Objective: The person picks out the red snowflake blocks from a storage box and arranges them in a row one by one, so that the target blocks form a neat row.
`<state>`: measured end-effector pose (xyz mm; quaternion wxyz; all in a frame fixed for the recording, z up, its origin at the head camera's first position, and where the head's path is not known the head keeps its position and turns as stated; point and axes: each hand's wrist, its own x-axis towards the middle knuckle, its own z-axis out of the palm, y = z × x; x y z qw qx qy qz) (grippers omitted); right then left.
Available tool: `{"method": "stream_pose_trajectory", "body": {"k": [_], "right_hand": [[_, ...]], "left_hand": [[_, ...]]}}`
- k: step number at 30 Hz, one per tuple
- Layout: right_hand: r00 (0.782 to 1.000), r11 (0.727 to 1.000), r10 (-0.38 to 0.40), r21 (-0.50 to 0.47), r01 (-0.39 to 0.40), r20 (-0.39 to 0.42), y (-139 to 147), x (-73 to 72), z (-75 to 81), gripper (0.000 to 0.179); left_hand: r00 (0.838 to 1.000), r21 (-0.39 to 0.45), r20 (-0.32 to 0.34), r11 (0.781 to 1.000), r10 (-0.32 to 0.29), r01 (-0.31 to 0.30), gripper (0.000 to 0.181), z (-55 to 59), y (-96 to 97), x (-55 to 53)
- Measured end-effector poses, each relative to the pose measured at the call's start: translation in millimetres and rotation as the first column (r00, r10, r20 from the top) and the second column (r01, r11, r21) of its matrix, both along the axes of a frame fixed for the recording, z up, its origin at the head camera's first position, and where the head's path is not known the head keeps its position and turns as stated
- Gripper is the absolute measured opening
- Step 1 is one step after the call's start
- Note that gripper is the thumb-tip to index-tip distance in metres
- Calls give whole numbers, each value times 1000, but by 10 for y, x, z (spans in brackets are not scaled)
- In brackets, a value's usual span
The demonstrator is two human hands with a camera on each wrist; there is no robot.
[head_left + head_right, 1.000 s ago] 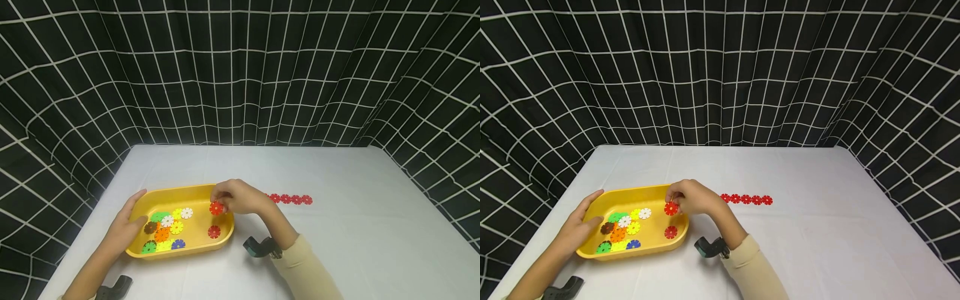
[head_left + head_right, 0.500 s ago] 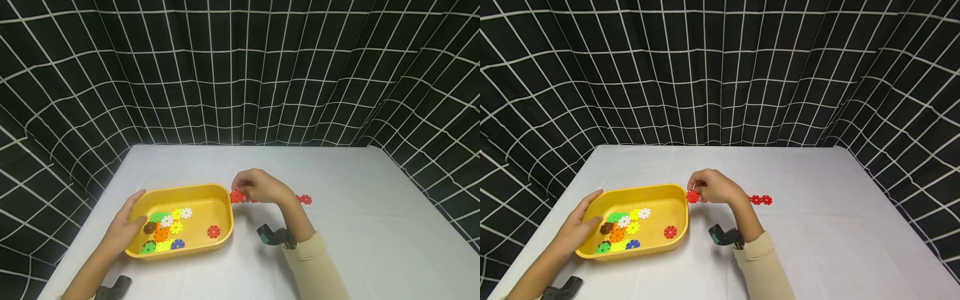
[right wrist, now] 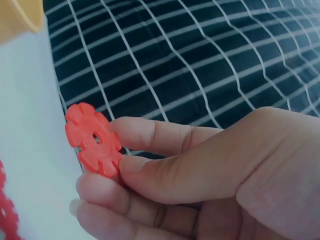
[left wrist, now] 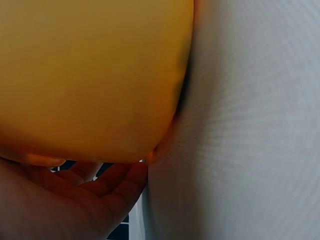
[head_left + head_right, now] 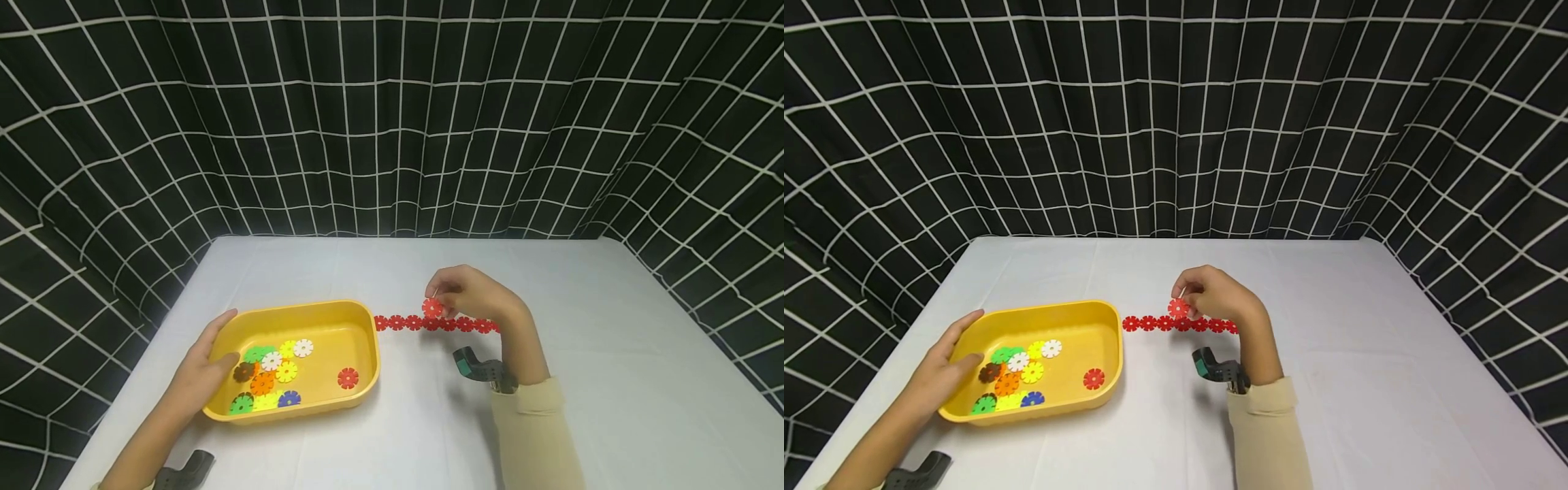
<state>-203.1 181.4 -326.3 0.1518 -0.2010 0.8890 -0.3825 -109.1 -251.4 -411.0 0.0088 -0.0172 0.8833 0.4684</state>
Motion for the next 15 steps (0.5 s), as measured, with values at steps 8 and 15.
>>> {"method": "stream_pose_trajectory", "body": {"k": [8,15], "right_hand": [[992,992,-122,15,122,-2,331,-49,-85,15],[962,963,-268,41,267,40,584,-50,-174,16]], "left_hand": [[1000,-2,-3,1000,2,-2,76,-6,4,1],[1000,0,-3,1000,0,0,76,-5,3,3]]}}
